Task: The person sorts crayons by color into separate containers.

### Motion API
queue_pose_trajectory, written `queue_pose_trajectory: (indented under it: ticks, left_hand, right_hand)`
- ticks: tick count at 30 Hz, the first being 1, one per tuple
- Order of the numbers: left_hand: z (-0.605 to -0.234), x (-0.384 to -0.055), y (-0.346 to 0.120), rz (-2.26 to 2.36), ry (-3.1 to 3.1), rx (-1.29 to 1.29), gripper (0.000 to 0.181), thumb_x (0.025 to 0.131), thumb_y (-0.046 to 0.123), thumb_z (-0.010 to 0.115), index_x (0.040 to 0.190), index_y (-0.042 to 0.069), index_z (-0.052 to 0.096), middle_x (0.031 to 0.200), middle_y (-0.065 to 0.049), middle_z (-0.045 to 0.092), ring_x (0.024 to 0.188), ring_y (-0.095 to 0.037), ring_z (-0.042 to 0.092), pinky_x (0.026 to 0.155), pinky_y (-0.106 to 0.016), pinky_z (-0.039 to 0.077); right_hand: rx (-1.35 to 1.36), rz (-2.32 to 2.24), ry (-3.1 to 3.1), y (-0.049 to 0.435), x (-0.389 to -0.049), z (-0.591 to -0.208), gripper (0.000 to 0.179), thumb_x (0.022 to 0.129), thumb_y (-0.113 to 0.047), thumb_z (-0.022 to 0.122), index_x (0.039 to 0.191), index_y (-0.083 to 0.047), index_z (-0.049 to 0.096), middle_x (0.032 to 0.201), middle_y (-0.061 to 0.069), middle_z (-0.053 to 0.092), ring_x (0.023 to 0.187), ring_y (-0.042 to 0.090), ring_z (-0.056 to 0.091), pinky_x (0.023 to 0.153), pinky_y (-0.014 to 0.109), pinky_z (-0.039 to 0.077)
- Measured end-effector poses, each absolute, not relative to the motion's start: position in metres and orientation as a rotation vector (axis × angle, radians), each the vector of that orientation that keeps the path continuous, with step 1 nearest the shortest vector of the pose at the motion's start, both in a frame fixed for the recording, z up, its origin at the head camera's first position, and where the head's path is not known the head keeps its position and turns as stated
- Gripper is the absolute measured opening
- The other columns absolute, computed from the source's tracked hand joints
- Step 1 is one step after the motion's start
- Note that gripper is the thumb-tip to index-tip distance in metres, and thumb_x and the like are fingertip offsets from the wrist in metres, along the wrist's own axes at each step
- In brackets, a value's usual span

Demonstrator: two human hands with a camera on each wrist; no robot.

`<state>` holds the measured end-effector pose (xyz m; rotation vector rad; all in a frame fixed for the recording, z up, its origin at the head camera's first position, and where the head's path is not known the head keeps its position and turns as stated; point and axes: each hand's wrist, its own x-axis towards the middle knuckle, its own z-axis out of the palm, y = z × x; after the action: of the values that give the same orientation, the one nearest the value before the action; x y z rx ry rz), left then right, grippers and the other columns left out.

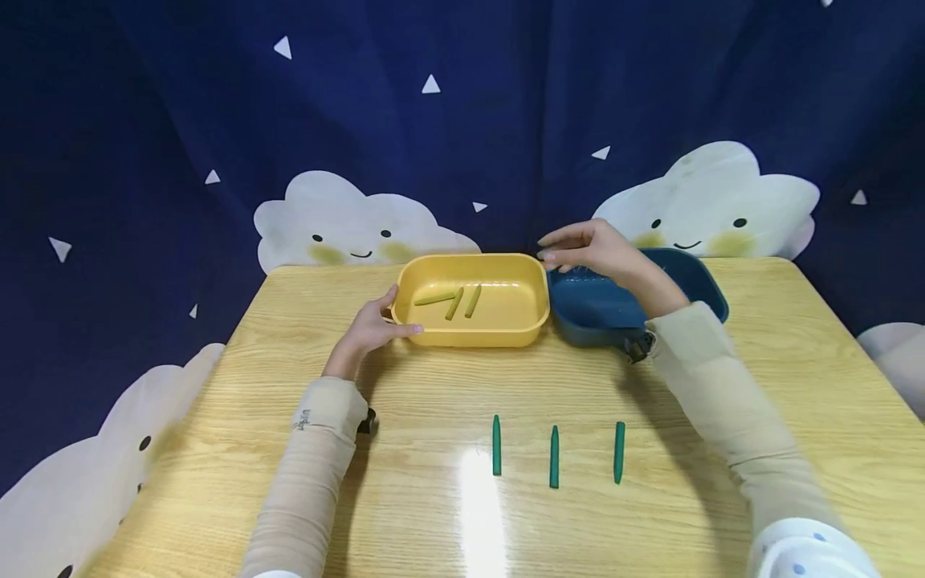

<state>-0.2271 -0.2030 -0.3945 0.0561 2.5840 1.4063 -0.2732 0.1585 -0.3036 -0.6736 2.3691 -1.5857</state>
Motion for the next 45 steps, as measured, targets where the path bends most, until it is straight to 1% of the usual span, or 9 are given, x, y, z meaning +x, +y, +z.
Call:
queue_pose_trajectory:
  ticks: [4, 9, 13, 17, 20, 24, 32, 39, 45]
  left_hand:
    - [-0.393, -0.231, -0.204, 1.357, 2.586, 0.091, 0.099, 0.075, 0.023, 0.076, 0.145, 0.005, 0.008, 0.140, -0.020, 0.035, 0.107, -0.029, 0.050, 0.090, -0.037, 0.041]
    - [-0.386, -0.235, -0.204, 1.289, 2.589, 0.126, 0.099, 0.075, 0.023, 0.075, 0.144, 0.001, 0.007, 0.139, -0.023, 0.034, 0.104, -0.030, 0.050, 0.081, -0.034, 0.045]
    - [-0.381, -0.233, -0.206, 1.250, 2.600, 0.168, 0.105, 0.073, 0.032, 0.076, 0.144, -0.003, 0.007, 0.141, -0.026, 0.028, 0.114, -0.034, 0.043, 0.089, -0.037, 0.043]
    - [-0.380, -0.231, -0.209, 1.292, 2.606, 0.181, 0.110, 0.072, 0.039, 0.076, 0.145, 0.001, 0.004, 0.140, -0.028, 0.028, 0.116, -0.039, 0.041, 0.094, -0.041, 0.040]
    - [-0.377, -0.229, -0.209, 1.343, 2.637, 0.137, 0.102, 0.076, 0.036, 0.073, 0.146, 0.005, 0.006, 0.140, -0.027, 0.028, 0.116, -0.042, 0.042, 0.093, -0.044, 0.040]
    - [-0.368, -0.221, -0.207, 1.325, 2.750, 0.103, 0.083, 0.082, 0.033, 0.067, 0.144, 0.002, 0.020, 0.137, -0.026, 0.036, 0.117, -0.042, 0.042, 0.090, -0.046, 0.043]
    - [-0.352, -0.190, -0.202, 1.362, 2.888, 0.248, 0.056, 0.084, 0.023, 0.066, 0.129, -0.005, 0.047, 0.114, -0.025, 0.056, 0.106, -0.038, 0.053, 0.084, -0.045, 0.046]
    - [-0.339, -0.166, -0.188, 1.395, 2.916, 0.410, 0.049, 0.083, 0.018, 0.068, 0.124, -0.002, 0.052, 0.101, -0.018, 0.064, 0.093, -0.031, 0.060, 0.074, -0.040, 0.051]
    - [-0.330, -0.151, -0.179, 1.455, 2.906, 0.582, 0.051, 0.079, 0.010, 0.070, 0.125, -0.004, 0.051, 0.092, -0.014, 0.066, 0.085, -0.026, 0.062, 0.073, -0.040, 0.051]
  right_hand:
    - [-0.669, -1.611, 2.406, 0.183, -0.264, -0.306, 0.039, 0.087, -0.014, 0.062, 0.119, 0.008, 0.055, 0.091, 0.001, 0.068, 0.081, 0.019, 0.065, 0.069, 0.031, 0.052]
    - [-0.623, -1.668, 2.450, 0.208, -0.253, -0.309, 0.042, 0.088, -0.012, 0.061, 0.121, 0.012, 0.051, 0.092, -0.002, 0.068, 0.080, 0.016, 0.065, 0.069, 0.032, 0.052]
    - [-0.585, -1.667, 2.499, 0.225, -0.243, -0.313, 0.043, 0.088, -0.013, 0.061, 0.122, 0.010, 0.051, 0.094, -0.003, 0.067, 0.082, 0.015, 0.065, 0.070, 0.029, 0.051]
    - [-0.567, -1.656, 2.527, 0.242, -0.234, -0.315, 0.042, 0.089, -0.014, 0.060, 0.123, 0.009, 0.051, 0.095, -0.006, 0.066, 0.083, 0.014, 0.064, 0.071, 0.030, 0.051]
    - [-0.544, -1.644, 2.544, 0.255, -0.227, -0.317, 0.042, 0.089, -0.014, 0.059, 0.123, 0.010, 0.050, 0.095, -0.008, 0.066, 0.083, 0.014, 0.064, 0.071, 0.030, 0.051]
    - [-0.466, -1.603, 2.616, 0.271, -0.218, -0.322, 0.042, 0.089, -0.015, 0.060, 0.122, 0.009, 0.051, 0.091, -0.007, 0.065, 0.081, 0.014, 0.063, 0.069, 0.030, 0.051]
    - [-0.344, -1.519, 2.730, 0.290, -0.205, -0.331, 0.047, 0.088, -0.018, 0.061, 0.128, 0.002, 0.046, 0.086, -0.003, 0.059, 0.069, 0.019, 0.057, 0.058, 0.031, 0.047]
    - [-0.284, -1.507, 2.783, 0.307, -0.204, -0.344, 0.050, 0.088, -0.020, 0.061, 0.128, 0.004, 0.043, 0.079, -0.004, 0.058, 0.065, 0.019, 0.055, 0.056, 0.029, 0.046]
    - [-0.156, -1.564, 2.694, 0.325, -0.209, -0.359, 0.056, 0.089, -0.025, 0.059, 0.129, 0.008, 0.036, 0.062, -0.005, 0.045, 0.055, 0.015, 0.046, 0.053, 0.026, 0.043]
